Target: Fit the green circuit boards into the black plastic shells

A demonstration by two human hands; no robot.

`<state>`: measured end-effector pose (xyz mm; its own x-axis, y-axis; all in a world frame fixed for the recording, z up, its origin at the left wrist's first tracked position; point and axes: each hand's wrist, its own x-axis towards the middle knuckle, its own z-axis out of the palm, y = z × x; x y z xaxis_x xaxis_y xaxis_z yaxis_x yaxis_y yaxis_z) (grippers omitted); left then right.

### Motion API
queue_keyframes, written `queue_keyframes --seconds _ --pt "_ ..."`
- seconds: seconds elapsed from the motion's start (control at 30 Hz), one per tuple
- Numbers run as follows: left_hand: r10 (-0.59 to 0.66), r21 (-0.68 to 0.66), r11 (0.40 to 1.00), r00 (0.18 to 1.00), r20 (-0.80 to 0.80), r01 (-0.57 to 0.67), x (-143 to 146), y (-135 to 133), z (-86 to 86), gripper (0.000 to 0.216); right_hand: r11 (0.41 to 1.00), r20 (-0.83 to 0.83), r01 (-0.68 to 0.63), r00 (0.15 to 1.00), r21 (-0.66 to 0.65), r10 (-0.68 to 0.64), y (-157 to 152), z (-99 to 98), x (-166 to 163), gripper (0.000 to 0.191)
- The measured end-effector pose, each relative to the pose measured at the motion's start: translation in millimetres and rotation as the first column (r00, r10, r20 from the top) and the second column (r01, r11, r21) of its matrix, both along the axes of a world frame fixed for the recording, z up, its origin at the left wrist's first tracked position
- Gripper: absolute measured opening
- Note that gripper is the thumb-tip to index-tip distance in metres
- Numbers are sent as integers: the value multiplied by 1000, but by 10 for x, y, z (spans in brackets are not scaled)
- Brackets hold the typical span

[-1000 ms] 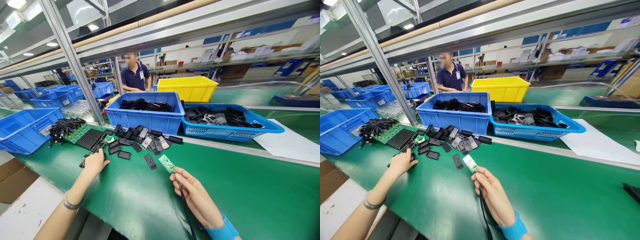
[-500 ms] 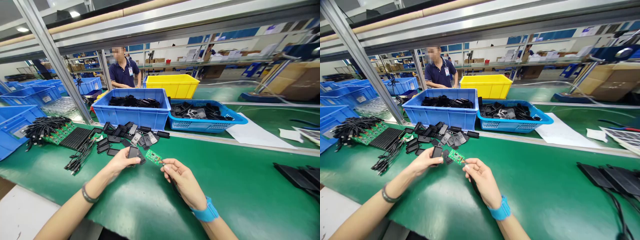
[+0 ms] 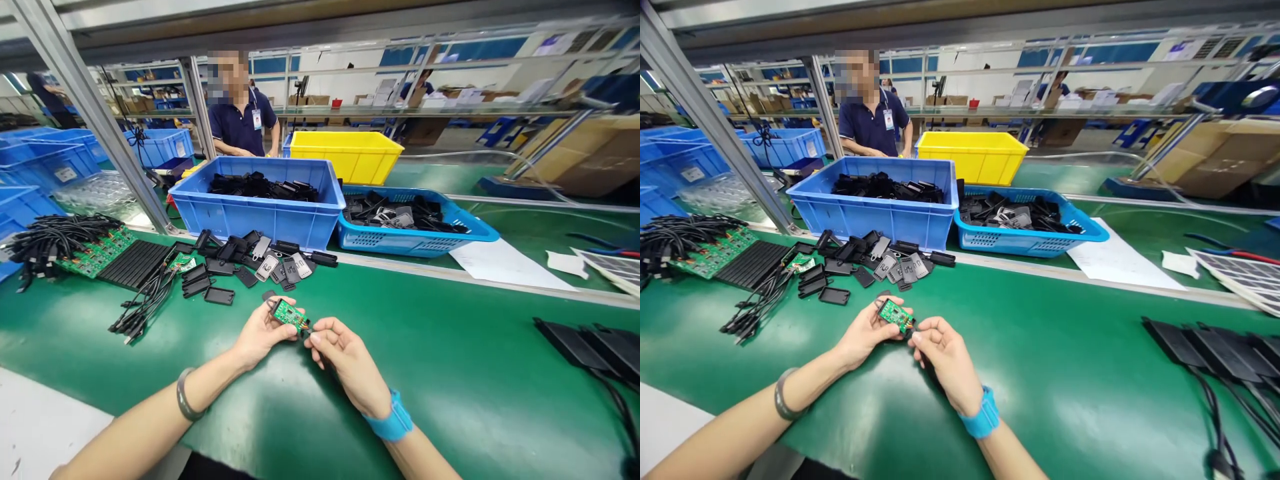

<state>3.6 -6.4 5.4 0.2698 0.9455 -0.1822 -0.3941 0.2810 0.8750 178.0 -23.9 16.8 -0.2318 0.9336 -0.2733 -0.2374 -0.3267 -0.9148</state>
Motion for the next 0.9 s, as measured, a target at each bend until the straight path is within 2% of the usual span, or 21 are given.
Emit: queue_keyframes --seconds 0.27,0.5,0.9 --pt "-3 29 1000 1000 31 2 4 -18 0 51 996 -20 -56 998 -68 55 -5 -9 -27 43" --pt "42 -34 999 997 58 -40 53 -48 24 37 984 -34 -126 992 -124 123 -20 -40 -74 45" --pt "103 -54 993 995 -9 -103 55 -35 -6 42 980 -6 -152 988 -125 153 -8 -59 -74 44"
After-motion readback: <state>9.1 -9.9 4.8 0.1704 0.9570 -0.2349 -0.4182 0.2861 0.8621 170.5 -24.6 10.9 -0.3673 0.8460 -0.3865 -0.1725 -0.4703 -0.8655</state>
